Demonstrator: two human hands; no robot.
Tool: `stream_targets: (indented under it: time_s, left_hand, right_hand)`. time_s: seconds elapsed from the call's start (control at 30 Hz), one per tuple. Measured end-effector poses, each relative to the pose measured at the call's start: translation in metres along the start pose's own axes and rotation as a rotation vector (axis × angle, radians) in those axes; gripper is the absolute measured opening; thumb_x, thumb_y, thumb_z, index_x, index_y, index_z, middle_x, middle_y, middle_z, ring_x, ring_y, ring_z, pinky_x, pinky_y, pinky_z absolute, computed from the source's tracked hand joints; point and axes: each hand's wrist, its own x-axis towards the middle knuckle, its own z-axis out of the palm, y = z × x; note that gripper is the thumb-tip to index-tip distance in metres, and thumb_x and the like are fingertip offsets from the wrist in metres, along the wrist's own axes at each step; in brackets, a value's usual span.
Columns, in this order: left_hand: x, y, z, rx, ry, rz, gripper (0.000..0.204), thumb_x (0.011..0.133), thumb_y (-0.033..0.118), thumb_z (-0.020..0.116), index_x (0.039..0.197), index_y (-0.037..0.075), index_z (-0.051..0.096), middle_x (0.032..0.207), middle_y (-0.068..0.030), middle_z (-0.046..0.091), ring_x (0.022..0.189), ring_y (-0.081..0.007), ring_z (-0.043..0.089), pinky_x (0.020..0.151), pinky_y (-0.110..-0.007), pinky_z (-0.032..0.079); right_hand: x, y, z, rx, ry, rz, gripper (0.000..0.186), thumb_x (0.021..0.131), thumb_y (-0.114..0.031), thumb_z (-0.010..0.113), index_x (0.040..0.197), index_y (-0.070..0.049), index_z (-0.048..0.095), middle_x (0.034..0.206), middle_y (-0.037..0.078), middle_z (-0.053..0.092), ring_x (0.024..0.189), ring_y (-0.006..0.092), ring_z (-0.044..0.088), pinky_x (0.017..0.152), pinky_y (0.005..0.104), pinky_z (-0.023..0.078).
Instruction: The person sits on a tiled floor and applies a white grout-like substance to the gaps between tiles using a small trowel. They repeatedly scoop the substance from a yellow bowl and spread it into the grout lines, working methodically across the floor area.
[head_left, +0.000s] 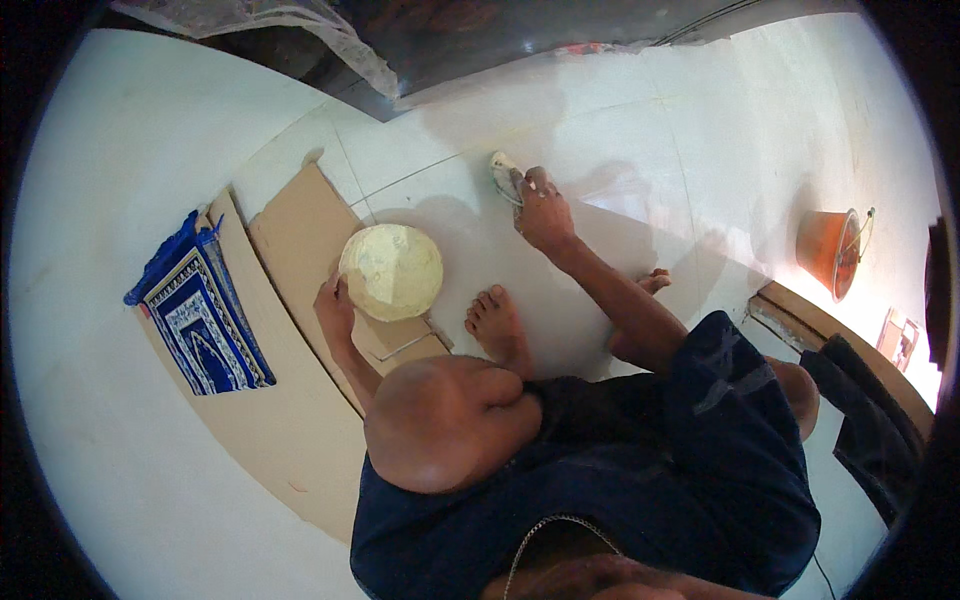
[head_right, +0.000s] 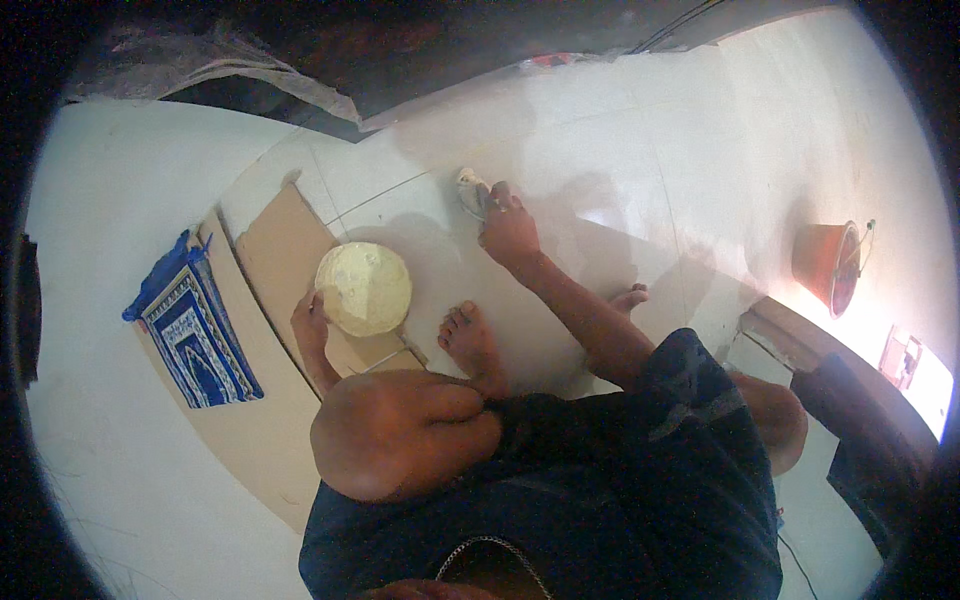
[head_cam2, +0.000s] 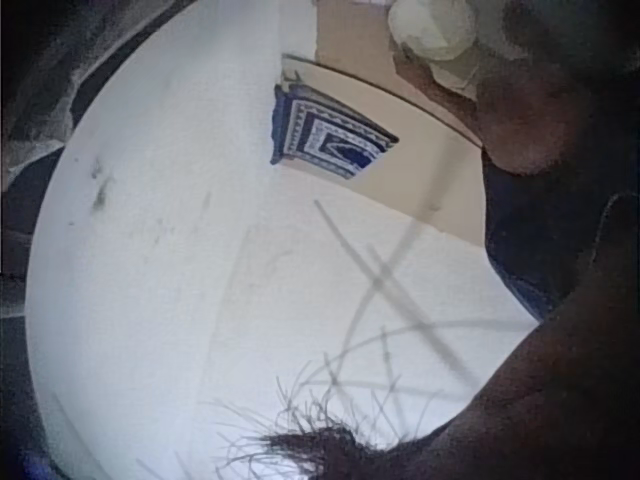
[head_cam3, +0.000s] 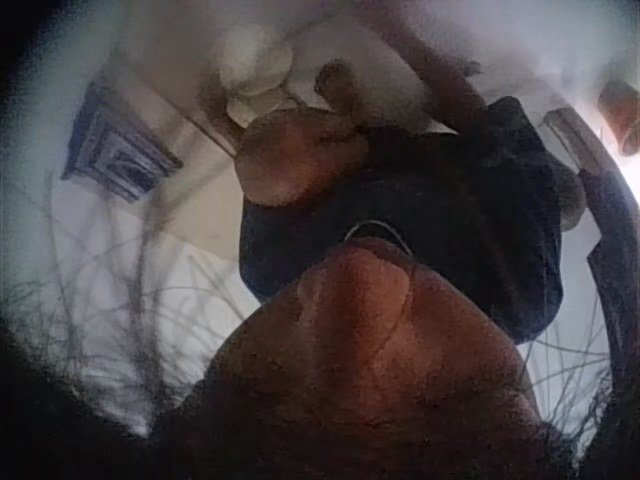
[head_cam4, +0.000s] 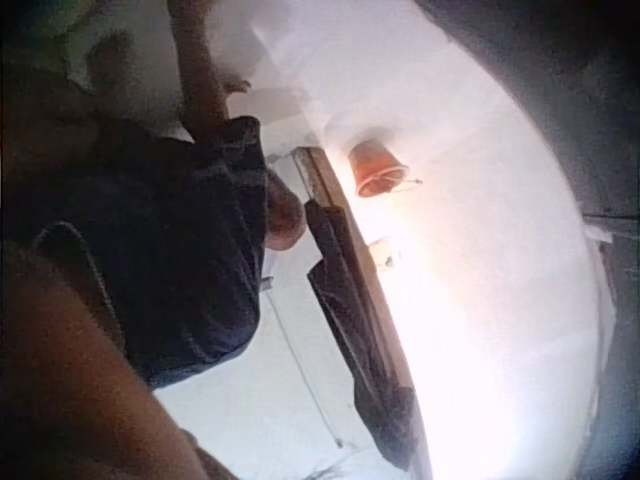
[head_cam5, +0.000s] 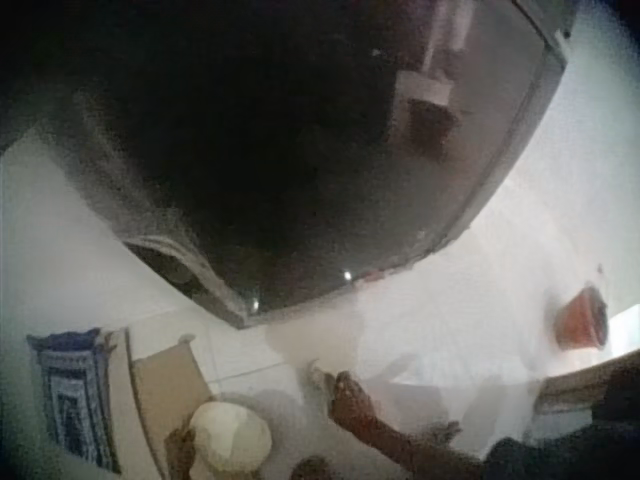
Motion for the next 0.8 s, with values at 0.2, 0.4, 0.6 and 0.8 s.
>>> stream_targets:
  time_s: [0.2, 0.4, 0.6, 0.8]
  left_hand:
    - [0.001, -0.015, 0.001, 0.028, 0.061, 0.04, 0.03, 0.091, 0.019, 0.054, 0.112, -0.001, 0.061, 0.093, -0.019, 0.066, 0.074, -0.0245, 0.064, 0.065, -0.034, 0.051]
    - [-0.002, 0.0, 0.004, -0.001, 0.028, -0.053, 0.03, 0.091, 0.019, 0.054, 0.112, -0.002, 0.061, 0.092, -0.0192, 0.066, 0.073, -0.0238, 0.064, 0.063, -0.035, 0.05]
    - [-0.005, -0.011, 0.003, 0.013, 0.118, 0.082, 0.026, 0.09, 0.015, 0.054, 0.109, 0.0, 0.063, 0.085, -0.0188, 0.065, 0.071, -0.0246, 0.062, 0.064, -0.035, 0.047]
    - [-0.001, -0.01, 0.005, 0.059, 0.053, 0.031, 0.031, 0.092, 0.02, 0.052, 0.118, 0.003, 0.06, 0.098, -0.0182, 0.066, 0.079, -0.0224, 0.064, 0.067, -0.034, 0.051]
  right_hand:
    - [-0.001, -0.017, 0.002, -0.075, -0.113, -0.07, 0.058, 0.071, -0.014, 0.065, 0.125, -0.003, 0.045, 0.115, 0.015, 0.041, 0.096, 0.0324, 0.055, 0.075, 0.0413, 0.055]
    - [-0.004, -0.02, 0.007, -0.011, -0.18, -0.159, 0.049, 0.074, -0.016, 0.063, 0.119, -0.003, 0.05, 0.118, 0.016, 0.043, 0.1, 0.0332, 0.055, 0.076, 0.0414, 0.054]
    - [-0.024, -0.045, 0.005, 0.16, -0.142, -0.314, 0.042, 0.074, -0.017, 0.062, 0.114, -0.009, 0.056, 0.126, 0.015, 0.044, 0.107, 0.0322, 0.052, 0.078, 0.04, 0.053]
    - [-0.051, -0.031, 0.026, 0.008, -0.072, -0.705, 0.042, 0.073, -0.018, 0.062, 0.115, -0.014, 0.058, 0.128, 0.011, 0.044, 0.114, 0.0308, 0.048, 0.079, 0.0416, 0.053]
